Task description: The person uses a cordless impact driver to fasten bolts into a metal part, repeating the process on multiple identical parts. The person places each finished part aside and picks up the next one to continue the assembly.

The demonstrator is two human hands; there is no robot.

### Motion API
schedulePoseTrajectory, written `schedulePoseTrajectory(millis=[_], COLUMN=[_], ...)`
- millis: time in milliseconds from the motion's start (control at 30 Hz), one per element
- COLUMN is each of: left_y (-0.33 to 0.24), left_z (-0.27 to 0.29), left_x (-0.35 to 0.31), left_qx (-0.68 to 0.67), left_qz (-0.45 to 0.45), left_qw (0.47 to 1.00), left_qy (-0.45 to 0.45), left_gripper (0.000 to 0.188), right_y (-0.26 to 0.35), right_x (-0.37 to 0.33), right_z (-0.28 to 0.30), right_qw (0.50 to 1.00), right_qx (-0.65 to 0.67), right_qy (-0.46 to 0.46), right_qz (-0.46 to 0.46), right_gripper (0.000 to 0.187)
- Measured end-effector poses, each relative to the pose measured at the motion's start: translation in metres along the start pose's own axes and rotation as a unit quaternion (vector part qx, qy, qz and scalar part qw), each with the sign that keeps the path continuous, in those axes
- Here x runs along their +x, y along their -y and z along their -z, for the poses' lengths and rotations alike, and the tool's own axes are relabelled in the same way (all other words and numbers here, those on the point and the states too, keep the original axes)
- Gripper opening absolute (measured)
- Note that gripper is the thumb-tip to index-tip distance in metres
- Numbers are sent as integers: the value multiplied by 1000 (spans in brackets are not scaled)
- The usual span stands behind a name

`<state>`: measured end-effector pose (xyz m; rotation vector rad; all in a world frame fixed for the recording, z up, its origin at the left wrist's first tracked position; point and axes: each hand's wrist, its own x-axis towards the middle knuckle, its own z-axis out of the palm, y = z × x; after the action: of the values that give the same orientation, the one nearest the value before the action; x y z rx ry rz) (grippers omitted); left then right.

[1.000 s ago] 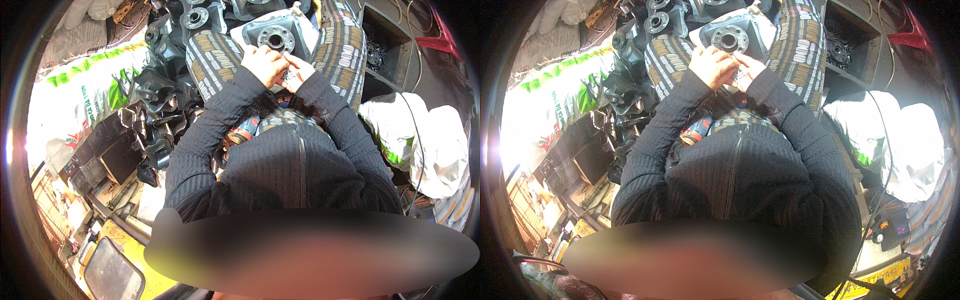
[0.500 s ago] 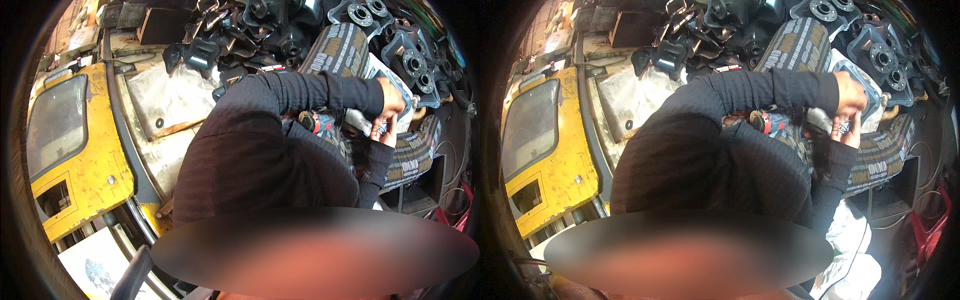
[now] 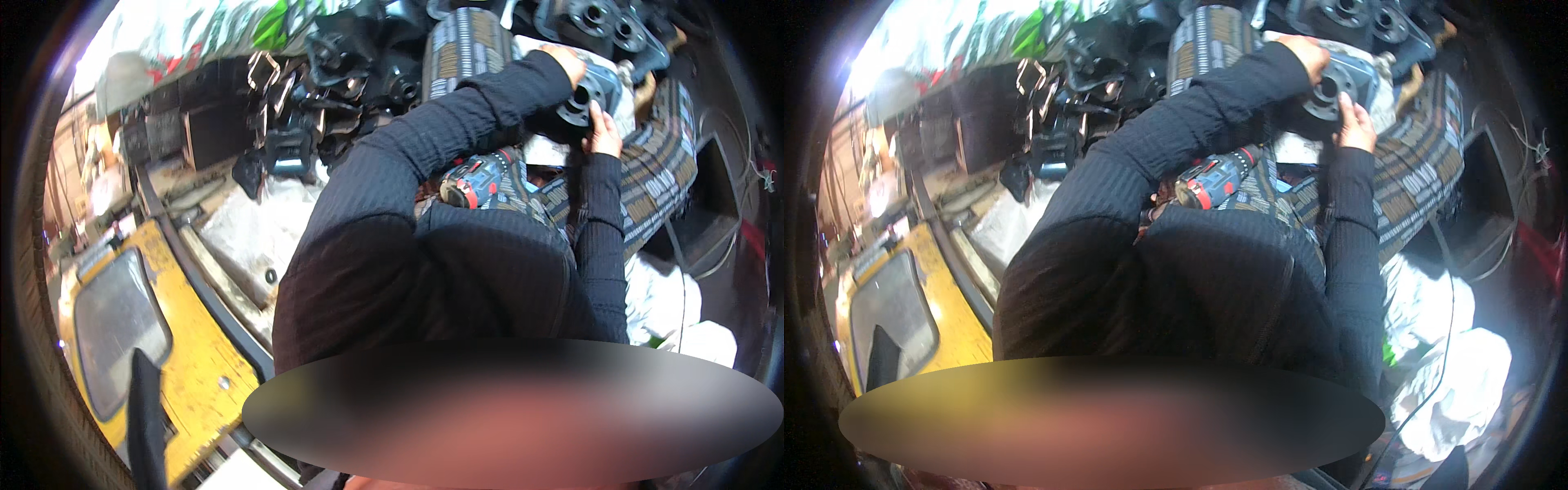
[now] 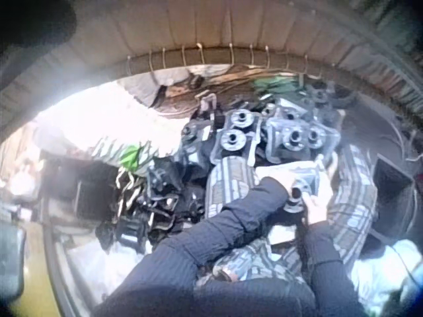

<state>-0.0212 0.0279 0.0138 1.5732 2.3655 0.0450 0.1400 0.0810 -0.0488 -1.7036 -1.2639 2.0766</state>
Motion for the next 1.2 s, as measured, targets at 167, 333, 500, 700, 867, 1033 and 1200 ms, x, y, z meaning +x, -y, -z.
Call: schedulePoseTrajectory(millis=[167,333,500,700,867,1033,1200], left_y=[8,19,16,19,34,40,46], left_z=[15,29,36,44,37,7,-6], left_x=[-2,-16,-22,-28,-22,-14,-12], left_qx=[-41,-207,-247,-317,-484,-657,-726], left_qz=[15,6,38,10,101,203,203], left_qw=[997,978,968,947,867,714,637], left_qy=[62,15,8,57,67,133,163], left_gripper=[23,26,23,22,20,24,19], right_y=[9,20,20,19,32,33,25], right_x=[-15,-30,-34,-34,-34,-24,-14], right_z=[0,2,1,3,9,3,-1], right_qw=[999,991,982,981,973,978,983], right_qx=[38,97,37,114,150,145,85], right_qy=[6,30,27,85,158,123,76], right_qz=[28,84,183,134,82,90,141], right_gripper=[63,32,27,25,23,21,31])
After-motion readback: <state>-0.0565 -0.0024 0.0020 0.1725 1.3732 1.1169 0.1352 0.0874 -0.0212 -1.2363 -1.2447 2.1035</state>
